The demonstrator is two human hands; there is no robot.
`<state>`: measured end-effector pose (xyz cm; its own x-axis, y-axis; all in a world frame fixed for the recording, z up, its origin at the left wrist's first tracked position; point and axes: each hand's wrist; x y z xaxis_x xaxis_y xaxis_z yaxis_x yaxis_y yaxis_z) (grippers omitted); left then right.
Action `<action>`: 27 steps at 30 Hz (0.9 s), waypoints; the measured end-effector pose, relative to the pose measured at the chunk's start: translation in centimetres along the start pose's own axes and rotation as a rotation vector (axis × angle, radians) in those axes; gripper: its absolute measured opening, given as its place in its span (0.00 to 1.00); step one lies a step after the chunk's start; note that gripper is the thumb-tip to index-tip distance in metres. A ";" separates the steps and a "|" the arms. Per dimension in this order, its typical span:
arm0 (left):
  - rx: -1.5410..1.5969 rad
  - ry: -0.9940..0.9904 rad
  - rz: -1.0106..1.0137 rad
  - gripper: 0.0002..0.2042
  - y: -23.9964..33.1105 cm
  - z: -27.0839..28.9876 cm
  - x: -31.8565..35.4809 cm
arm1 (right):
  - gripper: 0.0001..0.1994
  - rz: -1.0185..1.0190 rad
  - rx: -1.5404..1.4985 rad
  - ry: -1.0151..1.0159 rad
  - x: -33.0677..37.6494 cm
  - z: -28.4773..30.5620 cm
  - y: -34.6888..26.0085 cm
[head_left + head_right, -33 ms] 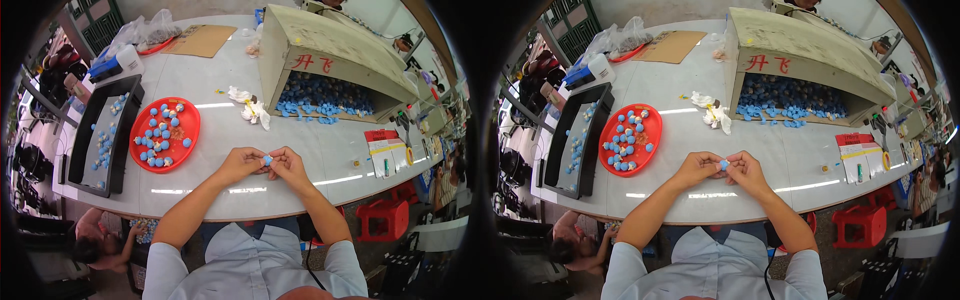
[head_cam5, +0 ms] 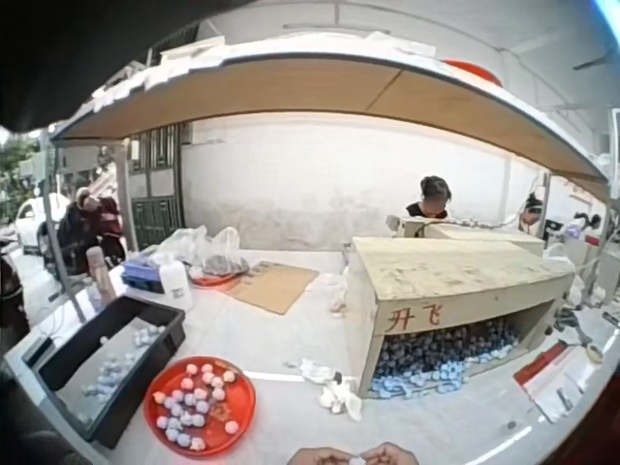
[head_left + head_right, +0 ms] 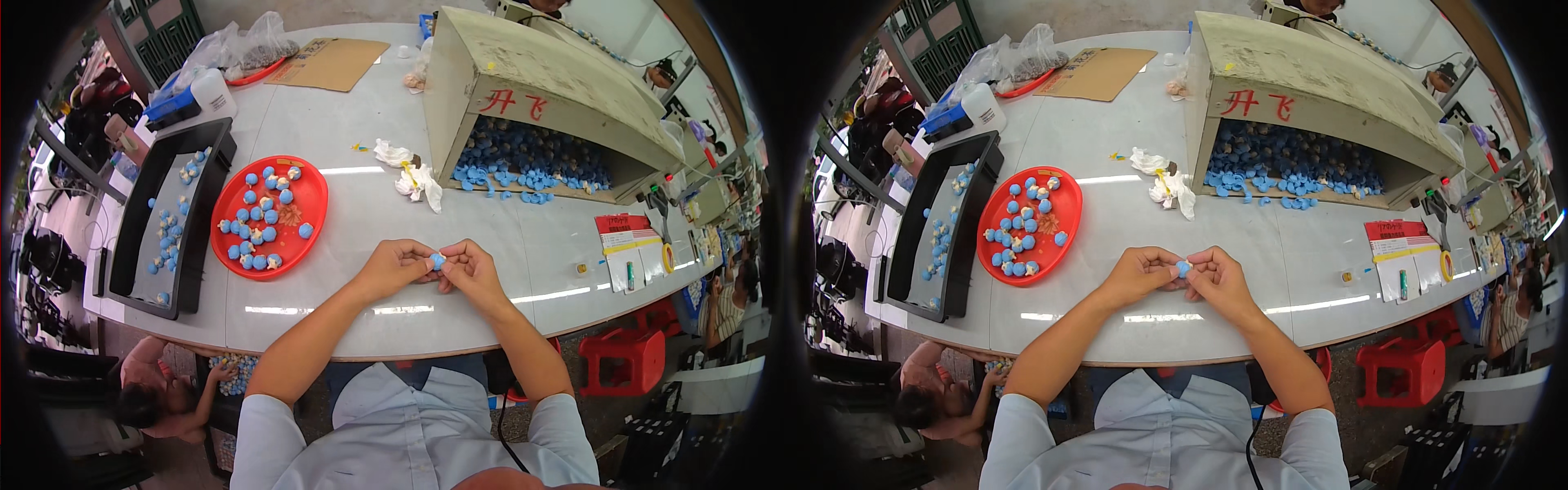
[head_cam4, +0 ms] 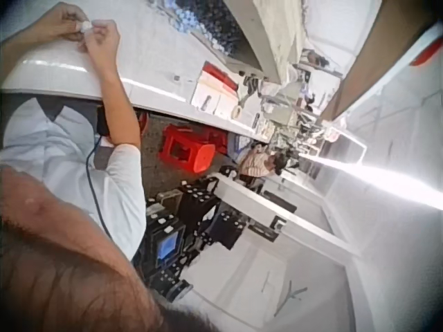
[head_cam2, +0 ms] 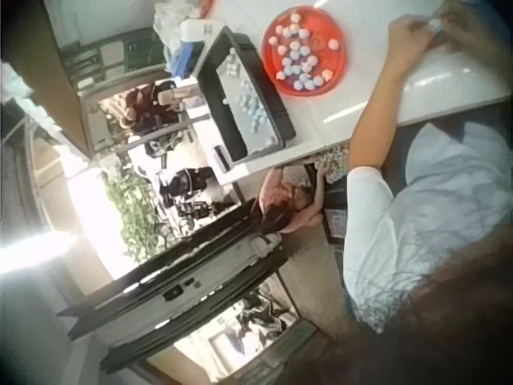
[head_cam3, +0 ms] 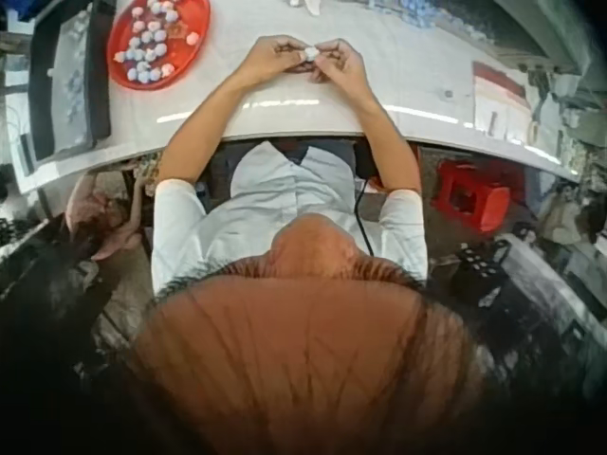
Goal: The person applies adhesive from a bottle onto figurine head pieces and attaches hair pieces to them by hand.
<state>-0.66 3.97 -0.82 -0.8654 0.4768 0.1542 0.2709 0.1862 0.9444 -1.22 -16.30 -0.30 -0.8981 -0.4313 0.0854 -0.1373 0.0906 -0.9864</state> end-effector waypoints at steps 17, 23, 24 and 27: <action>0.016 0.007 0.003 0.12 -0.2 -0.3 -0.2 | 0.12 -0.012 -0.046 -0.007 0.0 0.2 0.0; 0.032 -0.143 0.036 0.16 0.2 0.6 -0.1 | 0.13 0.248 0.226 0.044 0.2 -0.6 0.3; 0.061 -0.200 0.058 0.18 0.1 0.6 -0.2 | 0.13 0.356 0.371 0.055 0.3 -0.7 0.6; 0.073 -0.140 0.053 0.20 -0.3 0.2 -0.1 | 0.15 0.451 0.633 0.193 0.6 -1.2 1.2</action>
<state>-0.58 4.10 -1.17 -0.7833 0.6017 0.1564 0.3490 0.2175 0.9115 -2.42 -15.42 -1.22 -0.8749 -0.3061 -0.3752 0.4675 -0.3319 -0.8193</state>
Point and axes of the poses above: each hand's wrist, its own x-axis away from the middle knuckle, its own z-axis out of the back of the hand, y = z × x, and after that the axes turned 3 degrees about -y, right-handed
